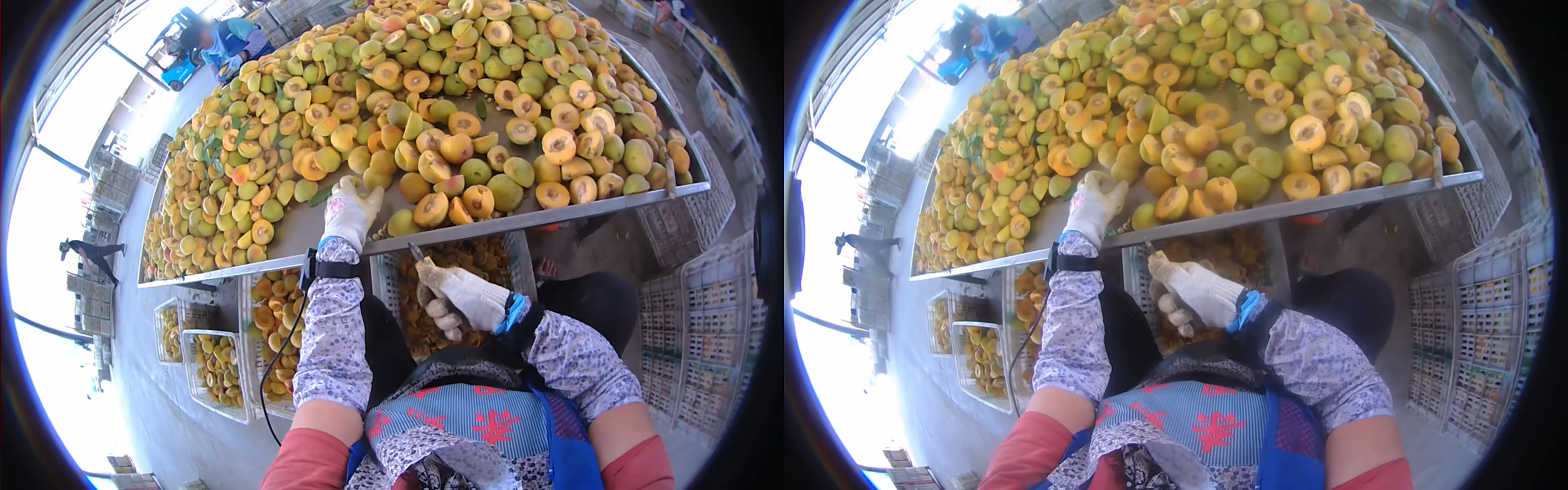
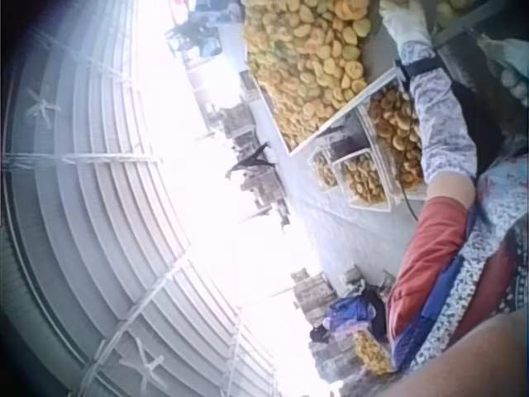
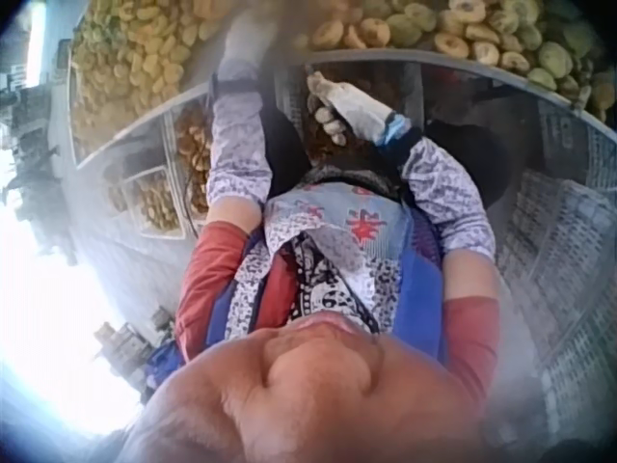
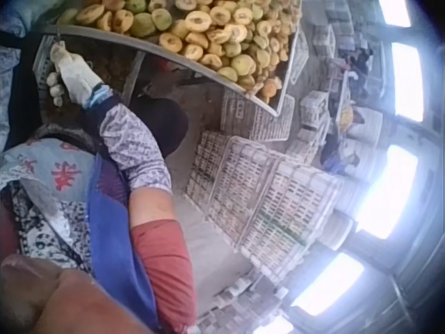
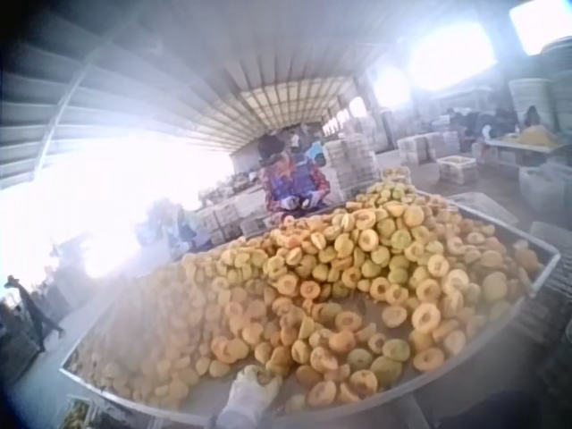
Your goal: The person repeatedly picks mangoes from a metal tray, splits them open by hand, removes the pit, and places the pitted halves into a crate below. The process is continuous and repetitive, with the person handling each mango individually.
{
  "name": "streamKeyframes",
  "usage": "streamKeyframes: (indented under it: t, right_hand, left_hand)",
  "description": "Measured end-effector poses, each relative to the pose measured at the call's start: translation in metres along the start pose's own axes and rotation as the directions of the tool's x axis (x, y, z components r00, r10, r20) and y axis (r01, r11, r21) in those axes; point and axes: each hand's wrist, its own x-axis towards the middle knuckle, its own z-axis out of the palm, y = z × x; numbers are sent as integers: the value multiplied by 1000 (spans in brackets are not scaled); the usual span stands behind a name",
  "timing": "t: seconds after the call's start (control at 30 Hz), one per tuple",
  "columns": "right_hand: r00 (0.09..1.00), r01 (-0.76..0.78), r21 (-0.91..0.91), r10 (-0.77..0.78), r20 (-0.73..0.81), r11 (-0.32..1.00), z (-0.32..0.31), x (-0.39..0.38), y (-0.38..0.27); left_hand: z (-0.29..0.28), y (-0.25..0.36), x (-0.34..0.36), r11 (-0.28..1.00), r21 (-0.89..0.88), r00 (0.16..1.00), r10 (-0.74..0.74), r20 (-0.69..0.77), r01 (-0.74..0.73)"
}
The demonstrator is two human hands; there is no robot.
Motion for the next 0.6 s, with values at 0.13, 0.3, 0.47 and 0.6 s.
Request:
streamKeyframes:
  t: [0.13, 0.3, 0.47, 0.6]
  right_hand:
    - [999, 44, -82, -45, -10, 996, 10, -2, -7]
    - [983, 164, -163, -175, -54, 973, 11, 8, -7]
    - [895, 348, -337, -417, -157, 875, 4, 16, -10]
    - [622, 488, -676, -763, -174, 552, 2, 32, -10]
  left_hand:
    - [13, 11, 13, 996, 67, 998, 54, -18, -53]
    - [4, 9, 28, 990, 39, 990, 138, 25, -139]
    - [-21, 12, -2, 944, -326, 999, -46, 11, 47]
    - [-32, 16, -46, 399, -917, 999, 46, 26, 5]
